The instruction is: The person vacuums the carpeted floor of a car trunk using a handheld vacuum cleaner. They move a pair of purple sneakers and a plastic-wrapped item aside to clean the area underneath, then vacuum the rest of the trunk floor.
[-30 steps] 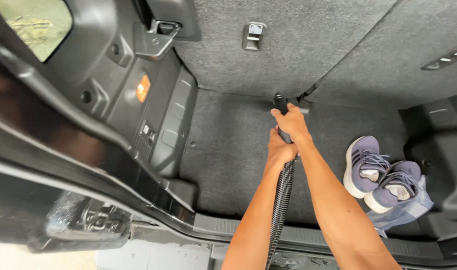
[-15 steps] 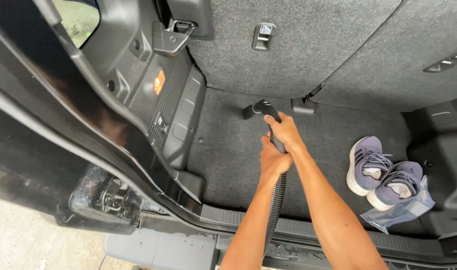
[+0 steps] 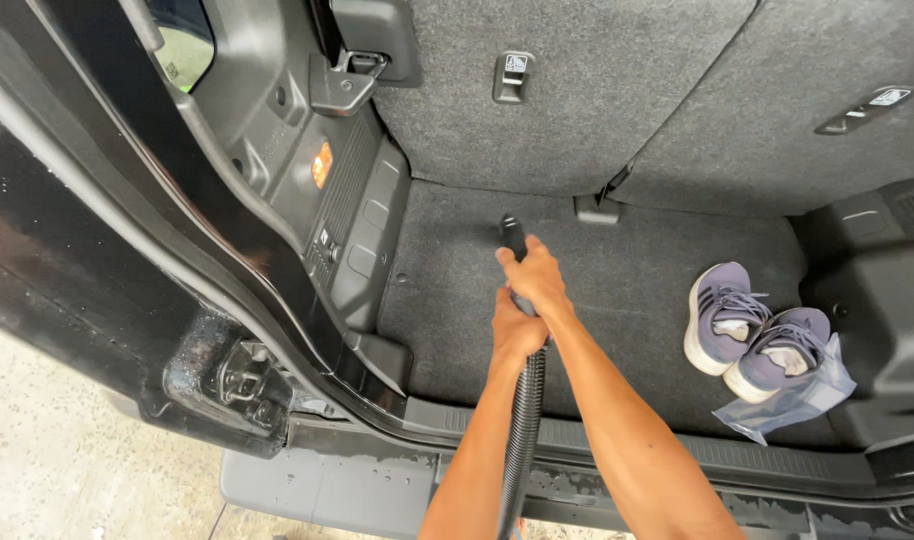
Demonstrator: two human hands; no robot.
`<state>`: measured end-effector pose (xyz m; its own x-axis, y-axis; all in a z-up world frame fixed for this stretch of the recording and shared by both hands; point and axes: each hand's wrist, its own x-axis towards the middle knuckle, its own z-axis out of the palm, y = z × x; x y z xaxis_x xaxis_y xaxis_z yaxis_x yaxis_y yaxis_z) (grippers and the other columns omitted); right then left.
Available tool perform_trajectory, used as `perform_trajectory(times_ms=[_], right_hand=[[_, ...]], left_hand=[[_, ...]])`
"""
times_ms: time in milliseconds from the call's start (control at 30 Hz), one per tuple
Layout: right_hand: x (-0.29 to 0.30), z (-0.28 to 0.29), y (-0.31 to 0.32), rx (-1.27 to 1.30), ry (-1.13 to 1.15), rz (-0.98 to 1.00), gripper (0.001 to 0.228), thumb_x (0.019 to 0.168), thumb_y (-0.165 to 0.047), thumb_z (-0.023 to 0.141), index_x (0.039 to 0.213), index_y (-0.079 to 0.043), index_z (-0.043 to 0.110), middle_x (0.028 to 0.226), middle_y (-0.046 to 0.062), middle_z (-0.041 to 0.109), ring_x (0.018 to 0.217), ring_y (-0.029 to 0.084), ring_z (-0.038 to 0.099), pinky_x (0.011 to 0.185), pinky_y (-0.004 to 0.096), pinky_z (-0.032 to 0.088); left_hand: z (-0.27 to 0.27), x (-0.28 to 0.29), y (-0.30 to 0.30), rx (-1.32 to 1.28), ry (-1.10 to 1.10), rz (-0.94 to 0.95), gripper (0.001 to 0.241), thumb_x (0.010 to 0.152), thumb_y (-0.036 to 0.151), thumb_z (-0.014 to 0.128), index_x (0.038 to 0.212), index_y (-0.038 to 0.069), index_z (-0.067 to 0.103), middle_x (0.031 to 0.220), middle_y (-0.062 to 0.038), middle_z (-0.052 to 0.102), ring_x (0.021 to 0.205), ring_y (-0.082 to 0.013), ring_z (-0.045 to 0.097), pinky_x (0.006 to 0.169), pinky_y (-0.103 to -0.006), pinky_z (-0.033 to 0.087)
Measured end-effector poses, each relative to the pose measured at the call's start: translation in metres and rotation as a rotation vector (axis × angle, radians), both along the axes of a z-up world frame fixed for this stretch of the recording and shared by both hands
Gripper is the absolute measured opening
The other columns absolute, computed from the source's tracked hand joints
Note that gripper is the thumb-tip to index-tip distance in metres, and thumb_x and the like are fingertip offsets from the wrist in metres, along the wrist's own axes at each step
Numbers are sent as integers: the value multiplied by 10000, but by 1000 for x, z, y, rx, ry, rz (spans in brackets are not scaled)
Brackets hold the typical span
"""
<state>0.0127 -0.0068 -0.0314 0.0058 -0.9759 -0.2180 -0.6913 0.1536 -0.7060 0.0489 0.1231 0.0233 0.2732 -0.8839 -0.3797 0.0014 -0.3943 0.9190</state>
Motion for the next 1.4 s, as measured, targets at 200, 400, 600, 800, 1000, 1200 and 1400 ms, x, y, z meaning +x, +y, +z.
perform_trajectory(times_ms=[200,400,600,800,1000,1200,1400], right_hand=[[-4,39,36,83,-387,53,377,854,-399,684,1066,-89,714,680,93,691,661,193,707,655,337,576],[-14,-3,18,-9,-9,-37,678,924,-472,574,1437,-37,485,657,33,707,783,233,749,785,457,589],[-6,28,56,112,-381,164,456,865,-377,667,1193,-62,706,660,85,638,646,197,686,622,309,571],[0,-2,39,-38,-101,122,411,853,-431,630,1080,-90,668,625,63,708,691,204,738,665,354,577],[-15,28,47,83,-318,134,484,856,-345,692,1225,-31,676,790,102,683,646,160,700,616,310,584],[10,51,82,-5,-104,242,375,852,-399,700,1117,-133,709,835,161,726,838,280,740,738,388,561],[10,13,34,78,-406,252,319,853,-316,691,1071,-87,734,754,136,684,592,170,667,548,319,566]], left_hand=[[5,-13,11,21,-86,59,700,691,145,704,1314,112,385,1081,-227,679,1085,-411,670,910,-515,535],[-3,-10,19,-37,27,-59,792,585,15,729,1328,16,454,1173,-304,646,1211,-482,581,983,-554,477],[0,-21,37,-10,-27,156,679,732,187,723,1298,71,366,1066,-251,670,1045,-412,683,884,-556,541],[-7,-5,43,-42,55,60,809,674,177,749,1379,19,385,1124,-307,659,1148,-473,624,947,-561,503],[30,-23,61,-45,18,96,710,758,247,731,1324,48,350,1166,-293,634,1149,-455,629,975,-571,504],[3,-14,53,-38,70,192,840,725,309,780,1400,73,339,1196,-301,631,1165,-463,621,977,-561,498],[-37,-9,19,-58,-15,213,961,707,354,807,1461,118,261,1194,-257,630,1150,-443,630,964,-569,511]])
